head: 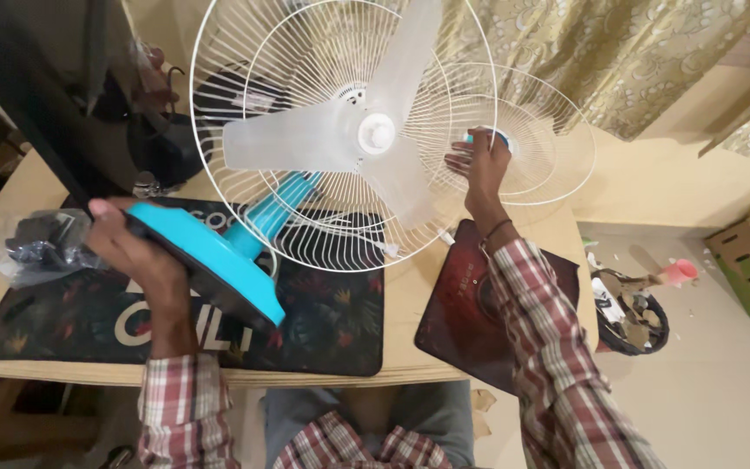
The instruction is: The person assembles a small table fan by attaching the front grille, securing the fan blades with a central cap, and then attaching the rear grille to the base. The person uses a screwdriver to tighten the rear grille screws.
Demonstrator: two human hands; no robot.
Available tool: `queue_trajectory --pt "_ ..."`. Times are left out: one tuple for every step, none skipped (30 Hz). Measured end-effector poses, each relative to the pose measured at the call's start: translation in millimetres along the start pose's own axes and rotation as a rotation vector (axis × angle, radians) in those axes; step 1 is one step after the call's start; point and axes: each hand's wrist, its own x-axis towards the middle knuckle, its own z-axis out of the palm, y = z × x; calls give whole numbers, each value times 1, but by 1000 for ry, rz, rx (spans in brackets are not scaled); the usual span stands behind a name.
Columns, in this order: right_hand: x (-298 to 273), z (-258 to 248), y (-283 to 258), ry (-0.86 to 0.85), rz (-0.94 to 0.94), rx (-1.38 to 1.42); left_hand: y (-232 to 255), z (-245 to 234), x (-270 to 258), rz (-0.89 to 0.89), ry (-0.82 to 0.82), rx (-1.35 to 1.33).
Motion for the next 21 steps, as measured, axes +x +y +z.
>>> queue_trajectory --pt "7 5 4 -16 -23 -8 6 0 -3 -6 15 -10" --pt "14 9 7 -19 -41 -39 11 1 -6 -10 30 -21" --pt "20 14 11 -22 -60 -69 16 1 -11 25 25 33" --pt "24 19 14 -26 -78 -100 21 0 -17 58 21 88" --pt "28 25 18 -29 -84 -120 24 0 -21 91 18 144" --pt "31 29 23 -28 -90 -142 26 0 -24 94 30 147" --pt "33 32 28 -28 -95 -164 26 0 -26 98 42 150" --pt "34 34 35 -46 -110 -181 27 -2 -29 99 56 155" --pt "36 35 42 -64 -125 -198 27 -3 -33 94 75 179" --pt "40 38 48 -84 -144 -208 26 -3 -33 97 94 203" --pt "45 40 55 -99 -177 -231 25 -4 -33 101 113 227" --pt "47 41 64 -112 -207 -254 25 -5 -34 105 127 241" --pt "50 41 72 -126 -238 -278 25 -6 -35 110 141 255" --pt "54 39 80 -131 -276 -402 24 -5 -37 114 155 266" --pt "58 37 87 -136 -314 -525 23 -3 -39 124 151 260" --pt "61 37 94 -140 -351 -647 22 0 -41 135 146 256" --pt "64 36 101 -166 -352 -681 22 2 -41 146 142 251" --pt "67 32 107 -192 -350 -718 22 3 -42 145 145 284" --pt "69 28 112 -219 -349 -755 22 4 -42 143 148 316" --pt "70 25 115 -256 -329 -748 23 4 -40 147 152 350" --pt "70 20 117 -292 -309 -741 24 6 -39 161 149 341"
